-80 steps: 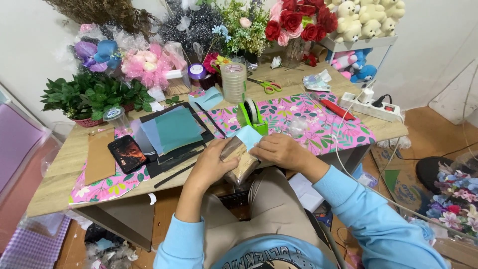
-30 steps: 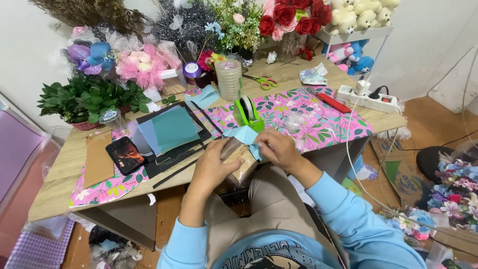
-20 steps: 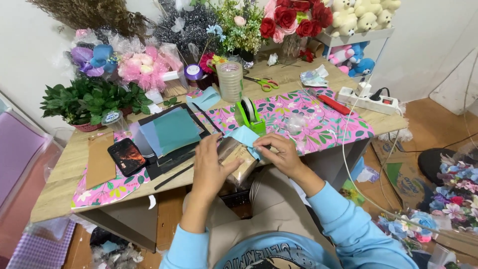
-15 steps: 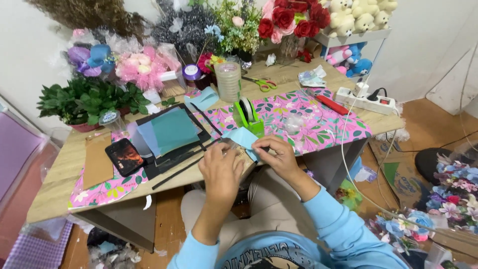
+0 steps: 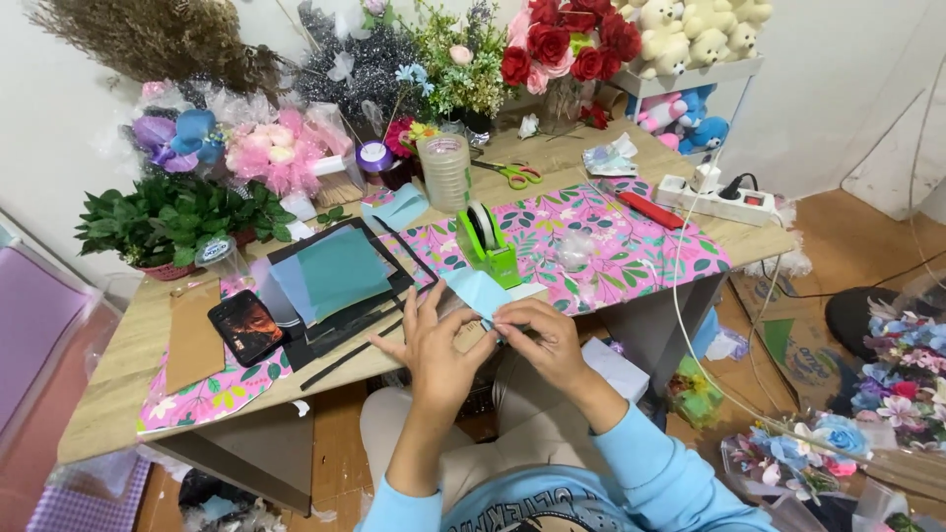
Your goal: The person wraps a small rectangular box with light blue paper, folding the edges and securing them with tape. They then wrap a second, larger box with dark patterned paper, folding the sides and taping the seams.
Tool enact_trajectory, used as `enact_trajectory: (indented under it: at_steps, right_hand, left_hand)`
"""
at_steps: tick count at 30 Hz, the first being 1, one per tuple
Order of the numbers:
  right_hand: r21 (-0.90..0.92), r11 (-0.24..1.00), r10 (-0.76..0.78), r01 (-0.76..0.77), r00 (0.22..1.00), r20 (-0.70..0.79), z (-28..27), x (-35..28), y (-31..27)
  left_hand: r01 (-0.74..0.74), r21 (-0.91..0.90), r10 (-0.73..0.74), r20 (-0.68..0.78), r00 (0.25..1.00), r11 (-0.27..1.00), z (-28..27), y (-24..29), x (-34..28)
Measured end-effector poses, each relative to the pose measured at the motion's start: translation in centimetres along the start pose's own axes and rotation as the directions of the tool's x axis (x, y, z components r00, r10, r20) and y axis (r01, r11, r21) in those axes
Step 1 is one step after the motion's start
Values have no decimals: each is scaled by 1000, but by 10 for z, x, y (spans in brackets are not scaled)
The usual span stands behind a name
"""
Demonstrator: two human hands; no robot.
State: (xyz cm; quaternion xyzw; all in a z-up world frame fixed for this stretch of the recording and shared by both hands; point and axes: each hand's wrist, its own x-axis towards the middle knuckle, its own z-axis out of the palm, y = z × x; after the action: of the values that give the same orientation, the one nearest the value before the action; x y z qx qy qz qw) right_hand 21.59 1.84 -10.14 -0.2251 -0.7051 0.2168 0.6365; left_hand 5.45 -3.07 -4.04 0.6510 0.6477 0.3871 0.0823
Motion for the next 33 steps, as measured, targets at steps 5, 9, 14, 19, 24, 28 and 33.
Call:
enact_trajectory:
  at_steps: [5,9,14,19,24,28,33]
  right_hand:
    - [-92,990,-99,106,992,76,-1,3,-12]
    - [-215,958,-170,188,980,99,1,-5,-7]
    - [-172,973,-146,155,987,67,2,-4,-13]
    - [-33,999,-7,9,998,70,-3,0,-8]
    - [-226,974,-1,34,990,143,-2,13,-27]
    - [-237,971,14,22,989,146,-1,15,-29]
    - [-221,974,71,-38,988,141,-1,14,-30]
  left_hand:
    - [41,-109,-45,-39,998,993,9,-21,5]
    - [30,-136,-53,-175,983,990,26,-32,8]
    - [-48,-136,5,-302,953,990,29,-23,-1]
    - [-161,-103,106,-406,907,982,31,-20,-6]
    - [-375,3,326,-501,802,927,35,-22,-8]
    - [-432,-24,368,-482,795,901,38,-28,-8]
    - [-469,-127,371,-447,814,874,33,-31,-9]
